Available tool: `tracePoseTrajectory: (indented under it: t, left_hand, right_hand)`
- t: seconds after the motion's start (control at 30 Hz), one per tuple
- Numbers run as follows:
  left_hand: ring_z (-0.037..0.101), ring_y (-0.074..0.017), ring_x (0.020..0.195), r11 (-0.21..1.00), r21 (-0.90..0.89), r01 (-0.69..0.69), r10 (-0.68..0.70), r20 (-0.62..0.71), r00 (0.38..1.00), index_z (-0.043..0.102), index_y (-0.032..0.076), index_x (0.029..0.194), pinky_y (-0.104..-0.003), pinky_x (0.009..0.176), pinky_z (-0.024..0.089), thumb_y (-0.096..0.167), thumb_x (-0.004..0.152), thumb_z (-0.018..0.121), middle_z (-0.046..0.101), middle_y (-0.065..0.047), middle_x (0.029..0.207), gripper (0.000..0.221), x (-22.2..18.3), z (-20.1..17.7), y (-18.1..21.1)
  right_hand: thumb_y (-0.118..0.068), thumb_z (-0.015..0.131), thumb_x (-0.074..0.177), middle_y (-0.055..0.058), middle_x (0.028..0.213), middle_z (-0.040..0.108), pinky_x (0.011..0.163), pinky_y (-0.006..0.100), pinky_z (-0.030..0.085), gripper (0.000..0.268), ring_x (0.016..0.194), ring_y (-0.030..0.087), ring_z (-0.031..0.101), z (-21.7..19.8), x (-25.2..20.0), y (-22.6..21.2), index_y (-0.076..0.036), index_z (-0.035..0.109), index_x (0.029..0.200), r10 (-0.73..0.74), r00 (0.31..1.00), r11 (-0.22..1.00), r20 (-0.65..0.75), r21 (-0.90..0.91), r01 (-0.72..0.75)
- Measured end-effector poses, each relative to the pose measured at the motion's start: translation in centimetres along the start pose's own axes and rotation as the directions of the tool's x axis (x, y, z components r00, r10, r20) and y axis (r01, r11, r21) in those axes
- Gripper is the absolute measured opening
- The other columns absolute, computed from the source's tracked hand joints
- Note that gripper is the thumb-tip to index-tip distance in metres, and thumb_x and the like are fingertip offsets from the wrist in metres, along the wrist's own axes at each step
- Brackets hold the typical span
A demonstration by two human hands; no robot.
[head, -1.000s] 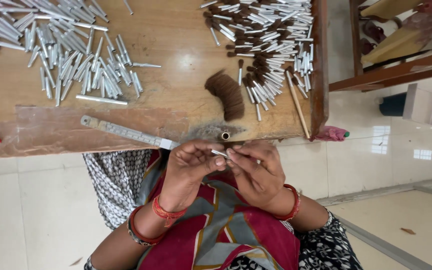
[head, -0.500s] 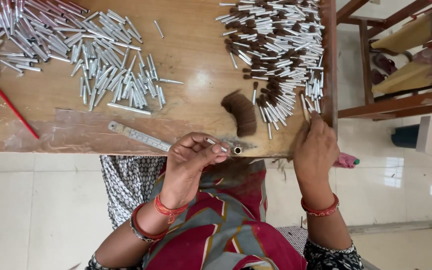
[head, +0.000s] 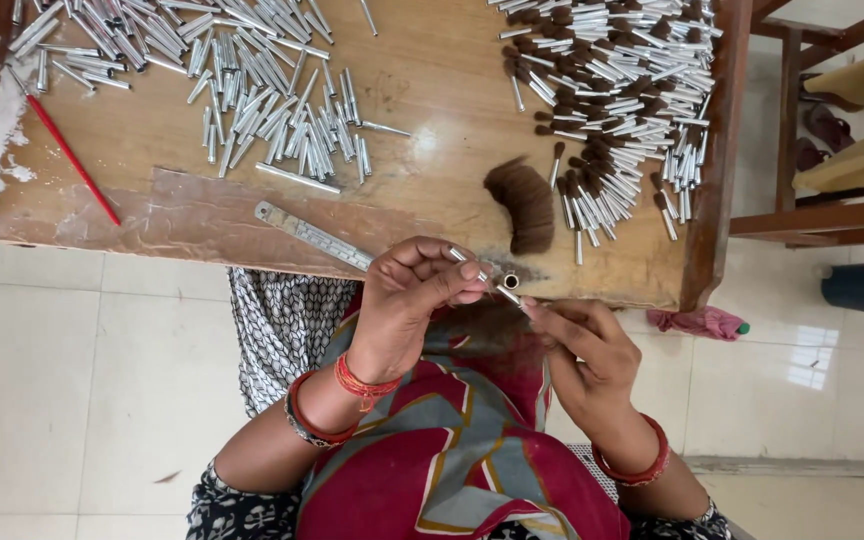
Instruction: Assembling small brushes by inserting bundles of fibers into metal tubes and measuring the results with a ruler.
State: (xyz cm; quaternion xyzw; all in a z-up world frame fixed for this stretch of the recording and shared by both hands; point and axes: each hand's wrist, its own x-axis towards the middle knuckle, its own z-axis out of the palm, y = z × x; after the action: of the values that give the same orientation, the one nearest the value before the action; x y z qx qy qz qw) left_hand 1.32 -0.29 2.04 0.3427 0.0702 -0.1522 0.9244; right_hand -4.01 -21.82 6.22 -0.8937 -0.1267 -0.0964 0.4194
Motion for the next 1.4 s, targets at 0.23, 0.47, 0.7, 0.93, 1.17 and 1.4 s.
tracePoseTrajectory:
  t: [0.23, 0.47, 0.7, 0.93, 1.17, 1.4]
  left_hand:
    - [0.077, -0.0219, 0.090, 0.999, -0.020, -0.041, 0.041, 0.015, 0.999, 0.068, -0.003, 0.108, -0.033, 0.081, 0.065, -0.002, 0.094, 0.074, 0.077, -0.019, 0.102, 0.016, 0.0, -0.7, -1.0]
    - [0.077, -0.0218, 0.095, 0.986, 0.102, -0.128, 0.118, 0.100, 0.988, 0.071, -0.005, 0.105, -0.033, 0.084, 0.065, -0.008, 0.092, 0.075, 0.078, -0.019, 0.103, 0.013, 0.1, -0.5, -0.9]
    - [0.074, -0.0149, 0.101, 0.960, 0.163, -0.226, 0.208, 0.122, 0.971, 0.071, -0.001, 0.111, -0.030, 0.092, 0.064, -0.007, 0.092, 0.073, 0.075, -0.010, 0.109, 0.020, 0.7, -0.2, -0.8]
    - [0.066, -0.0083, 0.093, 0.849, 0.424, -0.315, 0.237, 0.228, 0.944, 0.074, 0.000, 0.110, -0.021, 0.080, 0.057, -0.005, 0.093, 0.076, 0.068, -0.003, 0.105, 0.018, 0.5, -0.5, -0.7]
    - [0.065, -0.0063, 0.084, 0.791, 0.570, -0.221, 0.109, 0.224, 0.968, 0.078, 0.002, 0.103, -0.019, 0.070, 0.053, -0.001, 0.088, 0.082, 0.070, -0.003, 0.098, 0.016, -0.4, 0.6, -1.0]
    - [0.065, -0.0054, 0.086, 0.789, 0.575, -0.215, 0.066, 0.268, 0.961, 0.078, 0.004, 0.105, -0.019, 0.070, 0.055, -0.001, 0.089, 0.080, 0.068, -0.002, 0.101, 0.016, -0.9, 0.7, -0.8]
  right_hand:
    - [0.014, 0.067, 0.087, 0.007, 0.100, 0.069, 0.075, 0.023, 0.056, 0.041, 0.083, 0.012, 0.069, 0.2, 0.1, 0.0, -0.008, 0.075, 0.121, 0.020, 1.000, 0.999, 0.019, 0.042, -0.021]
    - [0.008, 0.073, 0.091, 0.005, 0.098, 0.069, 0.066, 0.021, 0.051, 0.036, 0.078, 0.008, 0.063, 0.4, 0.3, -0.1, -0.010, 0.075, 0.122, 0.024, 1.000, 0.997, 0.006, 0.076, -0.024]
    - [0.008, 0.063, 0.093, 0.006, 0.104, 0.070, 0.073, 0.024, 0.054, 0.035, 0.084, 0.009, 0.067, -0.5, -0.1, 1.0, -0.005, 0.074, 0.123, 0.091, 0.996, 0.985, 0.012, 0.148, -0.092]
    - [0.001, 0.070, 0.110, 0.016, 0.122, 0.070, 0.088, 0.037, 0.052, 0.009, 0.103, 0.027, 0.066, -3.1, 2.7, 4.0, 0.007, 0.066, 0.114, 0.092, 0.937, 0.848, -0.336, -0.467, -0.250]
    - [0.000, 0.076, 0.096, 0.012, 0.115, 0.072, 0.093, 0.032, 0.053, 0.015, 0.107, 0.023, 0.069, -1.9, 3.2, 1.1, -0.002, 0.073, 0.111, 0.069, 0.989, 0.997, -0.127, -0.028, -0.073]
    - [-0.002, 0.078, 0.089, 0.010, 0.107, 0.076, 0.086, 0.028, 0.055, 0.017, 0.099, 0.017, 0.071, -0.4, 3.5, 1.0, -0.001, 0.076, 0.105, 0.160, 0.959, 0.908, 0.235, 0.345, -0.236]
